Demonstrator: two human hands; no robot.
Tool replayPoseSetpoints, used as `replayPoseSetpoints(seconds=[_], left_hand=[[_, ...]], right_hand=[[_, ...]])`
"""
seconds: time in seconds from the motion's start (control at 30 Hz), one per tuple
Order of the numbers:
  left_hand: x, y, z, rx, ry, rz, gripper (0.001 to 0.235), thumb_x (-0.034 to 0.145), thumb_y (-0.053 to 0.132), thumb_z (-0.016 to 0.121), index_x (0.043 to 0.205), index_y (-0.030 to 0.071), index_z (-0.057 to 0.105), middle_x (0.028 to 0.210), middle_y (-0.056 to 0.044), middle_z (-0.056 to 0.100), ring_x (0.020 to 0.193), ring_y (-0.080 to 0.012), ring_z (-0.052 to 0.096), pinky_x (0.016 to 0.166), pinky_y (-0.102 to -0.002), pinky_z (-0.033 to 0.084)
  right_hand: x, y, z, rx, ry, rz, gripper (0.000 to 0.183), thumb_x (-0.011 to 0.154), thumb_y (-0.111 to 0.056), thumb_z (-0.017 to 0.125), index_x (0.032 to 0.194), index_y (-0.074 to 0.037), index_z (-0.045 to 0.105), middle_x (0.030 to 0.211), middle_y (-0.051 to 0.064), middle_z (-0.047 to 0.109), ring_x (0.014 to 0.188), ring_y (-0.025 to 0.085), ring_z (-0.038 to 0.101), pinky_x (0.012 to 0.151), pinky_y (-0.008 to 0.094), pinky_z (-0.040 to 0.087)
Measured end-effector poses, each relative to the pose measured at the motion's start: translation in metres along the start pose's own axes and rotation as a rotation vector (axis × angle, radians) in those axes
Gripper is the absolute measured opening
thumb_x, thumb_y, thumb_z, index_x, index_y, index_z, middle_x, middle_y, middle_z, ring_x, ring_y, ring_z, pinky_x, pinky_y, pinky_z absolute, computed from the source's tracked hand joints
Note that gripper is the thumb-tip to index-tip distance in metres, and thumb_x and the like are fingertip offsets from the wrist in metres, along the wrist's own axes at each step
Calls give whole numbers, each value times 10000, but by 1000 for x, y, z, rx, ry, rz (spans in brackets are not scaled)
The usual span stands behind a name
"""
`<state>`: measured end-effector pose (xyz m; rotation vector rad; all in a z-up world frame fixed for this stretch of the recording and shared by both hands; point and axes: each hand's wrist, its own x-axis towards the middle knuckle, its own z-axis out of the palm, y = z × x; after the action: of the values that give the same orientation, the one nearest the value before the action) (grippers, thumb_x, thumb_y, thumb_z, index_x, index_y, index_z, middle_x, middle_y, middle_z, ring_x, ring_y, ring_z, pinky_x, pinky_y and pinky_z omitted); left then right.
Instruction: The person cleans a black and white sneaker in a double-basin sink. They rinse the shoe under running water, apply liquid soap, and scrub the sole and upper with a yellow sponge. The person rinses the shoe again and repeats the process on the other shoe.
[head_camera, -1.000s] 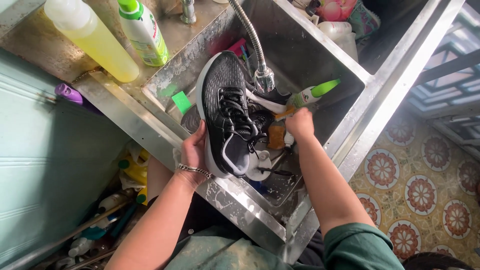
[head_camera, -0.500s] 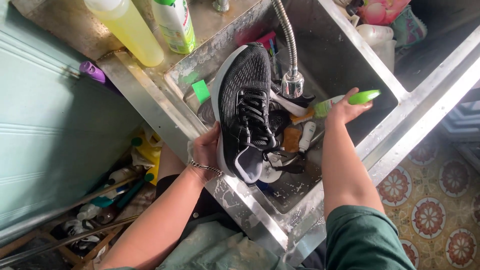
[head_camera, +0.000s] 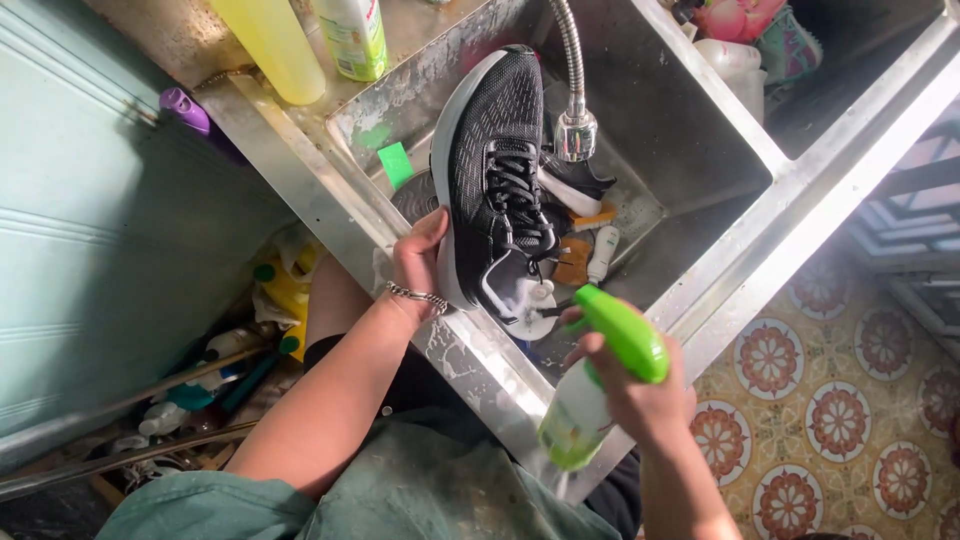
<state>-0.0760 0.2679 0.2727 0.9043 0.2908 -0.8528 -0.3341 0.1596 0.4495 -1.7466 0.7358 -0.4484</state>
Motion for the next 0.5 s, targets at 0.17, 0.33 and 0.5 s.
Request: replayPoseSetpoints(seconds=[0.17,0.33,0.5], left_hand=[[-5,11,9,-34,-43,-37,374,1023,364,977,1259,81,915,1178,-160,892,1107,-339,848,1071,-464,673],[0,24,-5,-37,-87,-85,359,1060,425,942,1204,97,931,1131,-185,912,1003,-368,893,960,-457,731],[24,6,-12,-97,-147,-159,435,1083,497,898,1217,84,926,1121,-240,916,978,-422,928,911,-525,779]], right_hand=[[-29,-1,24,-78,1,231,298,1015,-387,996,1058,-93,970,784,114,941,731,244,902,754,382,668],[-29,8,27,-189,40,280,295,1039,-390,999,1001,-107,929,753,90,908,731,242,873,756,398,665],[-30,-12,28,-234,127,347,446,1064,-517,987,1054,-77,912,811,143,886,846,311,858,851,467,658]])
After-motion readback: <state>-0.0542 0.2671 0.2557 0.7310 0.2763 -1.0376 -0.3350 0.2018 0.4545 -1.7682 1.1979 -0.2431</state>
